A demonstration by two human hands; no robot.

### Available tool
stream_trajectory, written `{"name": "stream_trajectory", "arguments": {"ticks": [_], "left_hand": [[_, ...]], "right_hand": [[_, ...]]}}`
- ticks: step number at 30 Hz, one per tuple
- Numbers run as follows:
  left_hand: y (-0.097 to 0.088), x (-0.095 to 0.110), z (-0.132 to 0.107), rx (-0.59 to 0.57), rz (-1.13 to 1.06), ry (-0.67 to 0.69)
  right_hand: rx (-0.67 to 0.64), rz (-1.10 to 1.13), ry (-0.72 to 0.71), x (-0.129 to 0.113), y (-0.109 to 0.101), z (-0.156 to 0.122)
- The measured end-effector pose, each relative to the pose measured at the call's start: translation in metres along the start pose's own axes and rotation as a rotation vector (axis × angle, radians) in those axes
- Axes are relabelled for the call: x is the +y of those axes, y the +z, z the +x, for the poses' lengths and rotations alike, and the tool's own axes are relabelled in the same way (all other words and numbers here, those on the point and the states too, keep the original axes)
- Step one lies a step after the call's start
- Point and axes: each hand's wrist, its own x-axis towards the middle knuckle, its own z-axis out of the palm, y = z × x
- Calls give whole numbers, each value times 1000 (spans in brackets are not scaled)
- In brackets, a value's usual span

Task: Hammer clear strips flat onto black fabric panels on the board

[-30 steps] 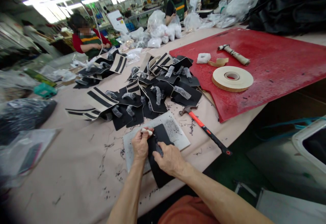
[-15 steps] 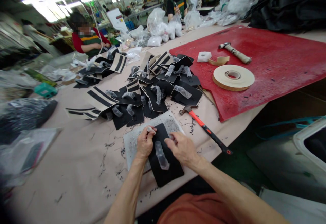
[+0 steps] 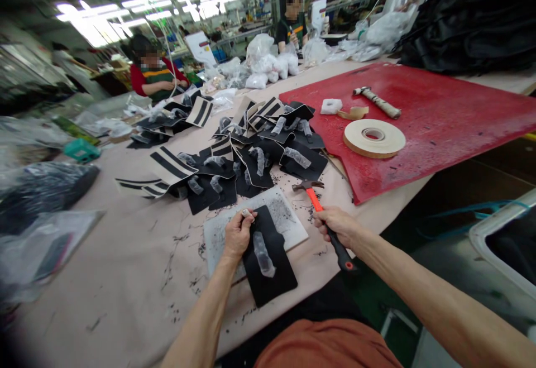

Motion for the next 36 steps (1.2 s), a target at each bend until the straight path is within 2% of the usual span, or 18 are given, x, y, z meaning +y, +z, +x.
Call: {"name": "stream_trajectory", "arguments": {"ticks": [3,5,7,9,11,14,16,17,21,22,23,26,27,28,29,32,33,36], "left_hand": [[0,1,-1,-26,-1,19],[0,1,-1,-31,2,30],[0,0,-1,-27,-5,38],[0,0,-1,-25,-12,50],[0,-1,-1,-29,-11,57],[0,-1,-1,-32,0,72],[0,-1,-1,-31,8,92],[0,-1,-1,-30,14,102],[0,-1,-1,-41,50,109],[0,-1,-1,-44,55,106],[0,-1,-1,-46,55,101],[0,-2,-1,-42,30,89],[0,-2,-1,-41,22,81],[0,-2,-1,-40,14,72],[0,-3,-1,-42,9,64],[-1,-4,-2,-54,28,52],[-1,-4,-2,-58,34,54],[-1,-3,-2,-57,19,57]], "right_hand": [[76,-33,-194,-30,12,-18],[154,-239,-407,-45,20,-26],[167,-547,-541,-56,24,-29],[94,-812,-580,-66,24,-30],[51,-932,-608,-79,21,-32],[230,-837,-676,-94,18,-38],[339,-757,-670,-95,20,-40],[325,-764,-654,-92,22,-40],[34,-951,-601,-82,22,-36],[30,-946,-615,-84,20,-36],[82,-904,-641,-89,17,-37],[383,-664,-698,-105,15,-41],[437,-616,-690,-106,16,-42],[430,-620,-675,-105,18,-42],[368,-674,-654,-100,20,-41],[47,-922,-601,-80,22,-35],[-5,-963,-574,-73,20,-33],[37,-907,-470,-58,9,-24]]}}
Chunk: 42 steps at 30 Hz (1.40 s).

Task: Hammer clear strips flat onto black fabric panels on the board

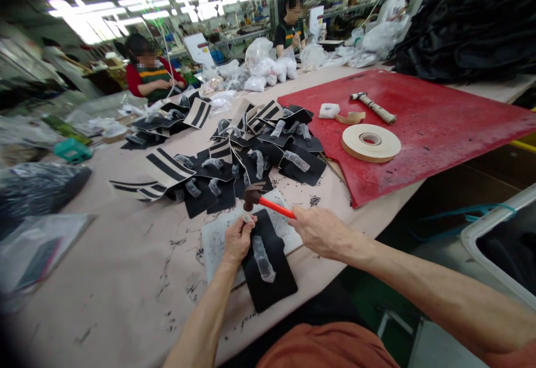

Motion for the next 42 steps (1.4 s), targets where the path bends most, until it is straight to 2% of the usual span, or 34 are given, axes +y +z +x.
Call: {"name": "stream_trajectory", "arguments": {"ticks": [4,7,9,11,13,15,17,20,23,27,29,31,34,37,40,42], "left_hand": [[1,1,-1,6,-49,-36],[0,1,-1,-2,-77,-61],[0,2,0,-8,-73,-55],[-1,3,0,-12,-40,-43],[-2,3,1,-11,-2,-40],[-3,3,0,-3,21,-43],[-2,1,-2,22,39,-45],[5,0,-6,131,108,-58],[17,9,-6,317,196,-90],[22,43,6,566,223,-101],[13,59,13,645,188,-106],[-2,64,16,685,140,-135],[-27,45,3,673,134,-253],[-40,13,-22,626,160,-354],[-42,-6,-42,628,105,-369],[-40,-8,-47,659,54,-393]], "right_hand": [[-7,162,176,34,19,4],[-33,132,337,57,44,9],[23,64,401,60,57,14],[151,24,323,48,66,19],[242,84,105,22,72,23],[199,231,-154,-11,81,27],[104,289,-312,-43,95,31],[66,182,-281,-71,116,35],[78,161,-230,-76,125,36],[92,212,-251,-71,122,34],[125,254,-272,-68,120,35],[194,307,-264,-62,116,38],[363,359,-156,-51,98,51],[497,230,-9,-45,62,64],[499,9,78,-49,28,69],[432,-70,110,-56,17,66]]}}
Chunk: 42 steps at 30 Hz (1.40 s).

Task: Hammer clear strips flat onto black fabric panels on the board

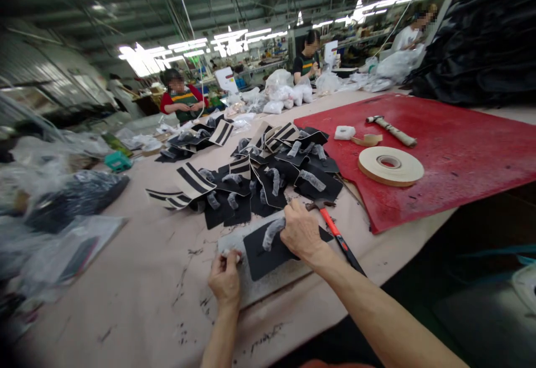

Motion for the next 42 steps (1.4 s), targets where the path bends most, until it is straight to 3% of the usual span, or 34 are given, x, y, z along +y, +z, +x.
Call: {"name": "stream_trajectory", "arguments": {"ticks": [3,7,12,16,21,25,32,37,42], "left_hand": [[2,2,-1,38,-55,-60],[4,1,-1,44,-69,-66],[6,1,-1,-46,-138,-50],[25,17,5,-235,-295,-40],[56,34,2,-482,-267,47],[67,29,-4,-509,-273,33],[66,23,-5,-531,-257,20],[66,28,-4,-547,-193,77],[63,34,-3,-589,-78,228]], "right_hand": [[-184,-35,65,-9,2,-17],[-377,126,134,-13,27,-62],[-381,311,125,-15,50,-100],[-413,346,66,-21,52,-101],[-419,313,52,-23,51,-96],[-418,314,55,-21,48,-94],[-397,328,37,-18,48,-93],[-392,345,43,-18,49,-94],[-398,421,45,-17,46,-96]]}}
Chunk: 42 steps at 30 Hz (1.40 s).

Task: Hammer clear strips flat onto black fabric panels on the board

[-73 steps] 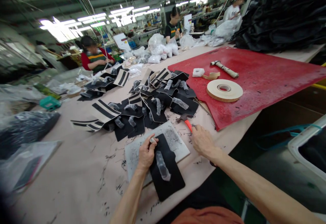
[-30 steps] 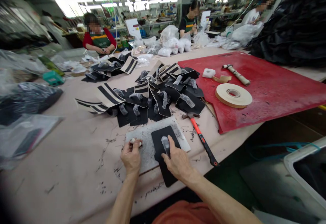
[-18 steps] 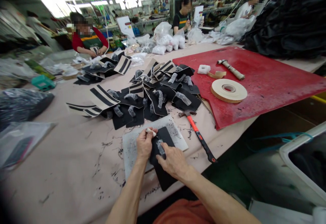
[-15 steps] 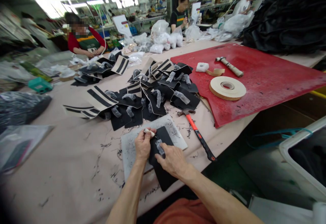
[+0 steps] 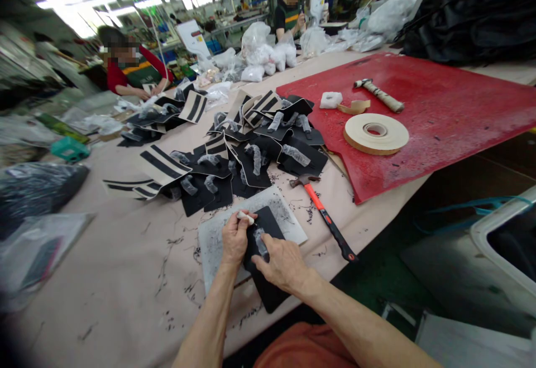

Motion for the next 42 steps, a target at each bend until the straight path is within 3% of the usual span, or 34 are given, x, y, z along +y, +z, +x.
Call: {"name": "stream_trajectory", "arguments": {"ticks": [3,5,7,9,11,14,19,22,24,26,29,31,36,40,42], "left_hand": [[0,0,1,-64,57,54],[2,-1,1,-81,65,70],[3,-2,2,-88,57,73],[4,-3,3,-95,49,73],[4,-3,3,-104,46,75],[5,-3,3,-115,31,79],[6,-5,2,-121,-28,74],[6,-6,2,-128,-34,74],[6,-6,2,-134,-30,95],[5,-7,2,-131,-24,124],[5,-9,1,-136,-13,159],[5,-10,1,-141,-13,161],[6,-10,0,-152,-37,133],[5,-8,0,-173,-8,158],[5,-8,1,-180,-1,161]], "right_hand": [[-17,157,-96,11,-15,-1],[97,175,-99,29,-31,2],[297,11,-3,56,-48,6],[380,-226,154,85,-61,10],[290,-297,319,110,-70,13],[138,-25,467,127,-76,15],[18,286,451,100,-92,20],[65,375,366,71,-103,15],[175,291,203,56,-107,10],[222,50,20,48,-110,6],[86,-334,-132,40,-117,5],[46,-435,-173,32,-126,6],[275,-294,-107,18,-132,6],[19,-423,-128,29,-125,0],[-16,-451,-146,32,-129,0]]}}
